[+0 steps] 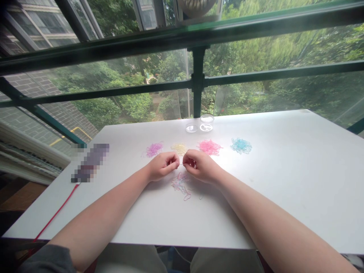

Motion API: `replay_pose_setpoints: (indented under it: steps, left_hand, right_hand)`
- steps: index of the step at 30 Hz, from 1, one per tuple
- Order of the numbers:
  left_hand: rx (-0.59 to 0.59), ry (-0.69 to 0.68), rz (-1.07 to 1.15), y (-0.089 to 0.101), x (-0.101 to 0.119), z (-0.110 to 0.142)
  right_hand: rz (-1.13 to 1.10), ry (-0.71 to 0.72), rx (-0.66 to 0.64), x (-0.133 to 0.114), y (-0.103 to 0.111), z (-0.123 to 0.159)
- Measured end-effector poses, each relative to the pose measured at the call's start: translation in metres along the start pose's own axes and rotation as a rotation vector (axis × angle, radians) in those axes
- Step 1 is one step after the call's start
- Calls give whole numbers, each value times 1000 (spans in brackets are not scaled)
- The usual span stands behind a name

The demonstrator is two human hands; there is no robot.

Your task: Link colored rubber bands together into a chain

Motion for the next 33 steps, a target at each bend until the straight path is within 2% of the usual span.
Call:
replay_pose_setpoints:
  steps: [15,22,29,33]
  left_hand:
    - [-14,-16,-39,1,1,-1]
    - [39,-16,-38,0,-1,0]
    - [3,-15,-40,-2,-1,0]
    - [-17,-13,-26,-3,1,1]
  right_hand:
    - [3,20,7,1,0,0]
    - [13,11,13,0,0,-1]
    - [3,40,36,-1,1,-1]
    - [-27,1,51,-1,2,0]
Point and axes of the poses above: each hand's wrist, its own z-axis away from the middle knuckle, its own y-axis out of the back of the hand, x = y × z, the point moved 4 cm from there along -z, towards the middle knuckle, and after that the axes turned 7 degrees about x, right-handed, at the moved point
